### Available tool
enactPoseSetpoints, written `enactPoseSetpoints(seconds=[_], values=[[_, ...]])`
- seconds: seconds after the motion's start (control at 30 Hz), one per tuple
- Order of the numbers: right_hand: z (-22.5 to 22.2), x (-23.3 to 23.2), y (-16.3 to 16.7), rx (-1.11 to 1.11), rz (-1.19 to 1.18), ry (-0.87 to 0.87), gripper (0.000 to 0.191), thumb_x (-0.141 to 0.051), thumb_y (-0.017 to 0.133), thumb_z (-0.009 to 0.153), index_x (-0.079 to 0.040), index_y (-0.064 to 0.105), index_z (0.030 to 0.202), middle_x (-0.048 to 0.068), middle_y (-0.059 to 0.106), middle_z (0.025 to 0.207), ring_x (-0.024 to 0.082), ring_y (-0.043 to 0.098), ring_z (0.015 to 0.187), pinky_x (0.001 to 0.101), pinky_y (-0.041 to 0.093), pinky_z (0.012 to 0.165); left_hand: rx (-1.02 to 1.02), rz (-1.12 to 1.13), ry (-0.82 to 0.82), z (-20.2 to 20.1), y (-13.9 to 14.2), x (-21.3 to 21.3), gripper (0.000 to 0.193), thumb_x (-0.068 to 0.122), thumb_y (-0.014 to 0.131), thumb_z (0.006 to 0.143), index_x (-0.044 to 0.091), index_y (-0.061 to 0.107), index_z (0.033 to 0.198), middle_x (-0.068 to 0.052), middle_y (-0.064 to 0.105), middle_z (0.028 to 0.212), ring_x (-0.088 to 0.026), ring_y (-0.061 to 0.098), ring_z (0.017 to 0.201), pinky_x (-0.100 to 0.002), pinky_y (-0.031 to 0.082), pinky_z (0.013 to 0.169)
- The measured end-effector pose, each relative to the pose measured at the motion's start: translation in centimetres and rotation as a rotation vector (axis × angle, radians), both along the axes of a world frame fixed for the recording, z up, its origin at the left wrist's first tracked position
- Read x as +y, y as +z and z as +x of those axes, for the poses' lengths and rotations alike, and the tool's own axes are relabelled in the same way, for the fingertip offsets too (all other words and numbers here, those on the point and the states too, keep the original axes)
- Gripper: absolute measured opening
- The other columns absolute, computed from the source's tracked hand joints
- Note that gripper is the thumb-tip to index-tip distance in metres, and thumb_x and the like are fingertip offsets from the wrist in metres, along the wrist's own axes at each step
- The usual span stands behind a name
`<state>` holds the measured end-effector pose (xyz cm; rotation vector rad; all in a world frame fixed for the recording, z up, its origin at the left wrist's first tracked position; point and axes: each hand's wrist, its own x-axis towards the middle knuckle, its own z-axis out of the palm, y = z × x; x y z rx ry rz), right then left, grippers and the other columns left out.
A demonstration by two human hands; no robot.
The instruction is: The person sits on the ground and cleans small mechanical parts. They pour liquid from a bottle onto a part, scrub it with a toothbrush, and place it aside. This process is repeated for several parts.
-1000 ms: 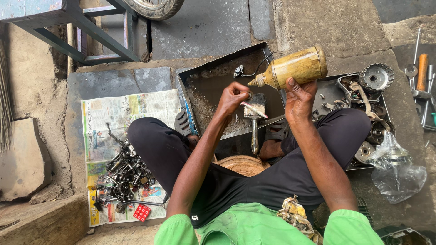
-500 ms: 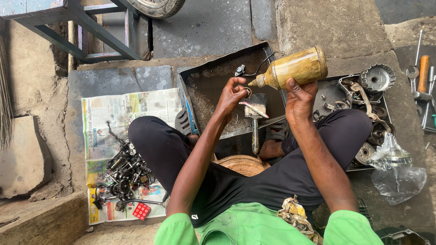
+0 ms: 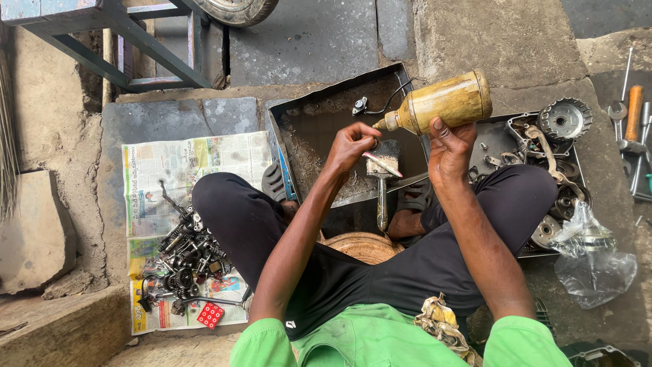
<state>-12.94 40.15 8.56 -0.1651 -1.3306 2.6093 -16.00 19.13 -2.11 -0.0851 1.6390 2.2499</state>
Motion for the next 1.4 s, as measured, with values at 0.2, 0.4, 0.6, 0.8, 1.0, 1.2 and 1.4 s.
enactPoseSetpoints(seconds=[0.2, 0.4, 0.6, 0.8, 1.0, 1.2, 1.4], values=[[-0.3, 0.5, 0.2, 0.006, 0.006, 0.007, 0.067, -0.012, 0.090, 0.083, -0.003, 0.050, 0.137, 0.006, 0.061, 0.124, 0.017, 0.061, 0.118, 0.0297, 0.053, 0.104, -0.047, 0.007, 0.063, -0.2, 1.3, 0.4, 0.037, -0.001, 0.068, 0.084, 0.011, 0.058, 0.118, 0.001, 0.063, 0.075, -0.008, 0.058, 0.070, -0.024, 0.048, 0.066], [-0.7, 1.4, -0.1, 0.005, 0.001, 0.006, 0.067, -0.011, 0.090, 0.085, -0.002, 0.050, 0.138, 0.006, 0.061, 0.125, 0.018, 0.060, 0.118, 0.0298, 0.051, 0.102, 0.018, -0.041, 0.033, -0.3, 1.4, 1.1, 0.013, 0.000, 0.069, 0.088, -0.003, 0.064, 0.100, 0.001, 0.067, 0.083, -0.008, 0.058, 0.075, -0.026, 0.049, 0.069], [-1.0, 1.8, 0.1, 0.018, 0.011, 0.019, 0.067, -0.012, 0.089, 0.085, -0.003, 0.049, 0.138, 0.006, 0.061, 0.126, 0.019, 0.060, 0.122, 0.0339, 0.052, 0.108, -0.041, 0.003, 0.078, -0.9, 1.8, 1.5, 0.039, 0.000, 0.068, 0.081, 0.011, 0.060, 0.118, 0.000, 0.062, 0.074, -0.008, 0.060, 0.069, -0.026, 0.052, 0.068], [-0.9, 1.7, 0.5, 0.024, 0.012, 0.023, 0.068, -0.012, 0.089, 0.085, -0.003, 0.049, 0.139, 0.007, 0.061, 0.127, 0.020, 0.060, 0.122, 0.0355, 0.052, 0.109, -0.005, 0.000, 0.048, -0.8, 0.9, 1.7, 0.017, 0.001, 0.069, 0.088, 0.002, 0.062, 0.103, -0.002, 0.070, 0.086, -0.009, 0.064, 0.079, -0.029, 0.054, 0.075], [-0.8, 1.9, 0.5, 0.013, 0.009, 0.021, 0.066, -0.010, 0.089, 0.085, -0.003, 0.050, 0.138, 0.007, 0.061, 0.125, 0.019, 0.060, 0.120, 0.0341, 0.052, 0.107, -0.030, -0.002, 0.117, -0.8, 1.1, 2.0, 0.054, -0.002, 0.071, 0.085, 0.006, 0.036, 0.125, -0.002, 0.062, 0.077, -0.011, 0.059, 0.074, -0.031, 0.052, 0.075], [-1.8, 3.0, 0.6, 0.018, 0.001, 0.018, 0.065, -0.010, 0.089, 0.084, -0.003, 0.051, 0.136, 0.006, 0.062, 0.124, 0.018, 0.062, 0.118, 0.0310, 0.054, 0.105, -0.042, 0.007, 0.102, -1.5, 1.9, 2.9, 0.061, -0.001, 0.068, 0.081, 0.009, 0.039, 0.133, -0.001, 0.064, 0.076, -0.010, 0.062, 0.073, -0.029, 0.053, 0.072], [-1.9, 3.6, 0.4, -0.020, 0.015, -0.005, 0.065, -0.011, 0.089, 0.084, -0.003, 0.052, 0.137, 0.006, 0.062, 0.122, 0.017, 0.061, 0.114, 0.0267, 0.052, 0.096, 0.018, 0.027, 0.051, -1.9, -1.1, 3.5, 0.032, -0.002, 0.072, 0.095, -0.014, 0.059, 0.121, -0.004, 0.066, 0.087, -0.012, 0.058, 0.082, -0.032, 0.050, 0.077]])
